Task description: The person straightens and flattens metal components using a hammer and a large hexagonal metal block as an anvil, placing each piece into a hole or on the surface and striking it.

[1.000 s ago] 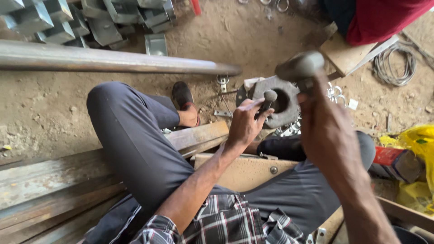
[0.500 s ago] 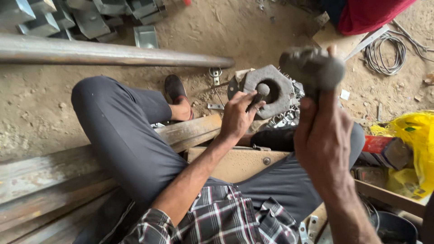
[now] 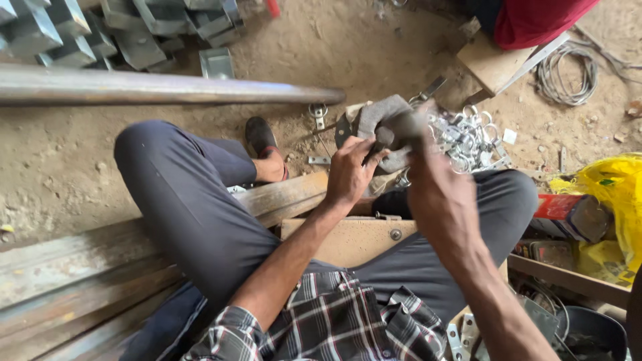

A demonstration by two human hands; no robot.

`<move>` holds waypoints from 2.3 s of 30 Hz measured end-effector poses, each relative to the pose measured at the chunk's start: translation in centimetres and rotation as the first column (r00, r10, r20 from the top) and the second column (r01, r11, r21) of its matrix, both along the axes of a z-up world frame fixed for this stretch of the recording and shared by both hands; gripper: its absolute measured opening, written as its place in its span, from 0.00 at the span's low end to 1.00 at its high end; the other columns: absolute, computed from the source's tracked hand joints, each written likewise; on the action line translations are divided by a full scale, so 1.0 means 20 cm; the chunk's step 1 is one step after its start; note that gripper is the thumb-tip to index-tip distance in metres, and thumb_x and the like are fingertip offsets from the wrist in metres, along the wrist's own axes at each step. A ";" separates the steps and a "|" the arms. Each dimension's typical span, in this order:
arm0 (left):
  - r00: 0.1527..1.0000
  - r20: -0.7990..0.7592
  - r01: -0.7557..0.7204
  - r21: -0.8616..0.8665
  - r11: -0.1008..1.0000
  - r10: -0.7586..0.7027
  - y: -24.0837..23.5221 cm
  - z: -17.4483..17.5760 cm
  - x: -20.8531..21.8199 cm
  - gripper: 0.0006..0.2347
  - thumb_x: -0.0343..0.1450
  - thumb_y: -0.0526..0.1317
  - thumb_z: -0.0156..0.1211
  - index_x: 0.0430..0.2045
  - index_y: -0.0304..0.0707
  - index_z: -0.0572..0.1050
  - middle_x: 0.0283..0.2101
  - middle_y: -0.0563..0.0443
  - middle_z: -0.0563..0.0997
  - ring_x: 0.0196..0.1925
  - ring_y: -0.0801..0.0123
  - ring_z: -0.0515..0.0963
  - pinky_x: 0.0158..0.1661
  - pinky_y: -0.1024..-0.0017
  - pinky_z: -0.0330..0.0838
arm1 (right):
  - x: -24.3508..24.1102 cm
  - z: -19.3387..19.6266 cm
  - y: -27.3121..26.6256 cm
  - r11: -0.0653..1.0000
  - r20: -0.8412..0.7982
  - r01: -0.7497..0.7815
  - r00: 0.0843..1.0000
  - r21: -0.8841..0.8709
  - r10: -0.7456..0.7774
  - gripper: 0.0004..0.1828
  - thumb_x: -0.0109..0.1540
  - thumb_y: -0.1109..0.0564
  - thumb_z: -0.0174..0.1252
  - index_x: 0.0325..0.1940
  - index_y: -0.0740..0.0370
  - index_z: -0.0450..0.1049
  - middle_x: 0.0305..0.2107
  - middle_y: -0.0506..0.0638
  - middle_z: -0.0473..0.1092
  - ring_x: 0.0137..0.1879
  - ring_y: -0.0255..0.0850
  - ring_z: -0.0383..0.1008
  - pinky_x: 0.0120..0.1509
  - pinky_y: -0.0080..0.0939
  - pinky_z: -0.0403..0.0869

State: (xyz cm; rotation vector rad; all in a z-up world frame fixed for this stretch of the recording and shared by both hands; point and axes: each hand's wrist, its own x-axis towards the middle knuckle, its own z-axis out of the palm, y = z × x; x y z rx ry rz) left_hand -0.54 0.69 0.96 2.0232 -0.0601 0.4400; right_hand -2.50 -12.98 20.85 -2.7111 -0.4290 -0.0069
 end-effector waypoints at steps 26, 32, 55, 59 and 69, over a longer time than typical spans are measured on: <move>0.989 -0.120 0.089 -0.022 0.996 -0.091 0.12 0.47 0.06 0.12 0.70 0.46 0.69 0.33 0.35 0.79 0.31 0.45 0.85 0.33 0.59 0.87 0.35 0.64 0.77 | -0.25 -0.55 -0.23 -0.198 -0.864 0.877 0.472 0.438 0.176 0.15 0.73 0.46 0.42 0.57 0.55 0.65 0.22 0.40 0.54 0.21 0.26 0.48 0.21 0.25 0.52; 0.991 -0.106 0.083 -0.025 0.996 -0.085 0.12 0.47 0.06 0.12 0.70 0.46 0.69 0.32 0.35 0.78 0.29 0.44 0.85 0.33 0.58 0.87 0.33 0.63 0.76 | -0.17 -0.68 0.08 -0.109 -0.888 0.886 0.458 0.451 0.047 0.09 0.72 0.45 0.42 0.45 0.50 0.58 0.23 0.41 0.57 0.21 0.29 0.52 0.22 0.30 0.54; 0.992 -0.108 0.061 -0.024 0.998 -0.064 0.11 0.45 0.06 0.14 0.71 0.49 0.68 0.32 0.36 0.80 0.29 0.46 0.85 0.30 0.62 0.87 0.32 0.66 0.77 | -0.14 -0.73 0.01 -0.048 -0.858 0.869 0.493 0.492 0.144 0.14 0.72 0.42 0.40 0.48 0.49 0.65 0.22 0.40 0.56 0.20 0.27 0.51 0.21 0.28 0.53; 0.998 -0.037 0.059 0.012 0.998 -0.058 0.11 0.44 0.08 0.14 0.72 0.48 0.68 0.35 0.35 0.79 0.31 0.44 0.85 0.32 0.59 0.87 0.34 0.65 0.78 | -0.15 -0.75 0.13 -0.156 -0.867 0.854 0.494 0.497 -0.058 0.11 0.72 0.43 0.39 0.44 0.48 0.59 0.23 0.40 0.58 0.21 0.28 0.54 0.23 0.29 0.57; 0.998 -0.015 0.059 0.013 0.998 -0.059 0.05 0.48 0.04 0.11 0.71 0.44 0.69 0.35 0.34 0.79 0.32 0.43 0.85 0.32 0.58 0.86 0.33 0.63 0.77 | -0.17 -0.73 -0.06 0.041 -0.842 0.842 0.533 0.538 0.084 0.13 0.73 0.43 0.42 0.42 0.52 0.59 0.22 0.41 0.56 0.20 0.29 0.51 0.21 0.31 0.52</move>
